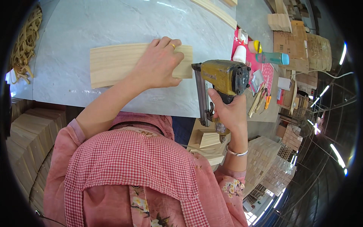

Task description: Assembling wooden boxes by applying glue to joints and securing them with a pneumatic nail gun.

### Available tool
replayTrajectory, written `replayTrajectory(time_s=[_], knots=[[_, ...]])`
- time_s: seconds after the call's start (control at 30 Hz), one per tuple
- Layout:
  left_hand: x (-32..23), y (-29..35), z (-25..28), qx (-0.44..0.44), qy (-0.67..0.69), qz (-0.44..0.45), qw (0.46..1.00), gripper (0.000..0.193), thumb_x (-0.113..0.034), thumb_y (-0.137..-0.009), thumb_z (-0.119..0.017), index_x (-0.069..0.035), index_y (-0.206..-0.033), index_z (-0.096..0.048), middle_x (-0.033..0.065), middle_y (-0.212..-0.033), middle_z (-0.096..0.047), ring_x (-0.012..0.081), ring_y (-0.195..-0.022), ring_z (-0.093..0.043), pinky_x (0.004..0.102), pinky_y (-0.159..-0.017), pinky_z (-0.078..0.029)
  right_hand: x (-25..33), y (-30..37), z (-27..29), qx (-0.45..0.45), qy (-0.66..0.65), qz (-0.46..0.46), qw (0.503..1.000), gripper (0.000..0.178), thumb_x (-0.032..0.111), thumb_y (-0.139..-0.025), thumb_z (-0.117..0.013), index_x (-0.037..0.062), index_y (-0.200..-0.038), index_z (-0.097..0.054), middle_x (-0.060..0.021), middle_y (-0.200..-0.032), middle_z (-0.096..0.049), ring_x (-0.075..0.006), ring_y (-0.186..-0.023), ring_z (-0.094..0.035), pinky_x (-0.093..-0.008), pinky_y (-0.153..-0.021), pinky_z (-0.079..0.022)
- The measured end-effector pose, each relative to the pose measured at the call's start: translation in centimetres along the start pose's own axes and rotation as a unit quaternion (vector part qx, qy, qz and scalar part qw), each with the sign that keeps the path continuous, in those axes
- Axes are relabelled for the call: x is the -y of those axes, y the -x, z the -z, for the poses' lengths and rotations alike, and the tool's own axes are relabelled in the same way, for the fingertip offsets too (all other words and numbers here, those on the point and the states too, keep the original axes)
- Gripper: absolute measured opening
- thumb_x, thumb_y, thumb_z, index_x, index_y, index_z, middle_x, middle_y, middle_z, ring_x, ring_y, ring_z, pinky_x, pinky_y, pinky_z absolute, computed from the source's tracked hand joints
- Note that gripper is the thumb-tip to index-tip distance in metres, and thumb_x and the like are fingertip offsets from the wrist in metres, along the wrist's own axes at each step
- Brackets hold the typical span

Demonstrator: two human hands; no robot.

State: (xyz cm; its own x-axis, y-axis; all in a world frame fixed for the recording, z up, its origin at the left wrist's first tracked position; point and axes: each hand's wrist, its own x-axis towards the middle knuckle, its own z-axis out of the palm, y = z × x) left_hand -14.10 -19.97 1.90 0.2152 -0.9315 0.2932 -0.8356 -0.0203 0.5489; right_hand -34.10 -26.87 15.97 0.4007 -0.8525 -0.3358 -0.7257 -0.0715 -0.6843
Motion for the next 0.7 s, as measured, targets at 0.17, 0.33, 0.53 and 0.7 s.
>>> replayTrajectory(time_s=[0.17, 0.33, 0.53, 0.7], knots=[[0.0, 0.0, 0.1, 0.005, 0.004, -0.002, 1.000, 0.042, -0.032, -0.064, -0.081, -0.005, -0.096, -0.074, 0.0152, -0.131, -0.060, 0.0299, -0.113, -0.051, 0.0403, -0.102, -0.039, 0.4, -0.6, -0.2, 0.006, 0.016, -0.015, 1.000, 0.018, 0.012, -0.089, -0.075, -0.0031, -0.093, -0.067, -0.0020, -0.064, -0.059, -0.0083, -0.043, -0.049, -0.0222, -0.039, -0.041], [-0.1, 0.0, 0.0, 0.003, 0.006, 0.000, 1.000, 0.042, -0.032, -0.064, -0.081, -0.005, -0.096, -0.074, 0.0155, -0.132, -0.059, 0.0303, -0.114, -0.051, 0.0403, -0.103, -0.038, 0.5, -0.8, -0.3, 0.000, 0.009, -0.014, 1.000, 0.018, 0.012, -0.090, -0.075, -0.0029, -0.094, -0.066, -0.0019, -0.064, -0.059, -0.0083, -0.043, -0.049, -0.0223, -0.039, -0.041], [0.2, 0.0, -0.3, -0.010, 0.007, -0.008, 1.000, 0.040, -0.032, -0.064, -0.081, -0.005, -0.094, -0.074, 0.0160, -0.130, -0.059, 0.0303, -0.113, -0.050, 0.0398, -0.101, -0.038, 1.2, -1.2, 0.2, 0.021, 0.022, -0.017, 0.999, 0.020, 0.013, -0.090, -0.076, -0.0027, -0.096, -0.066, -0.0018, -0.062, -0.058, -0.0087, -0.042, -0.049, -0.0225, -0.039, -0.041], [0.4, 0.0, -0.8, -0.051, 0.005, -0.028, 0.998, 0.034, -0.030, -0.064, -0.081, -0.006, -0.088, -0.073, 0.0168, -0.123, -0.061, 0.0292, -0.104, -0.049, 0.0383, -0.095, -0.038, 2.0, -2.3, 1.2, 0.055, 0.055, -0.024, 0.997, 0.022, 0.015, -0.090, -0.076, -0.0027, -0.097, -0.065, -0.0016, -0.060, -0.057, -0.0090, -0.041, -0.048, -0.0227, -0.039, -0.040]])
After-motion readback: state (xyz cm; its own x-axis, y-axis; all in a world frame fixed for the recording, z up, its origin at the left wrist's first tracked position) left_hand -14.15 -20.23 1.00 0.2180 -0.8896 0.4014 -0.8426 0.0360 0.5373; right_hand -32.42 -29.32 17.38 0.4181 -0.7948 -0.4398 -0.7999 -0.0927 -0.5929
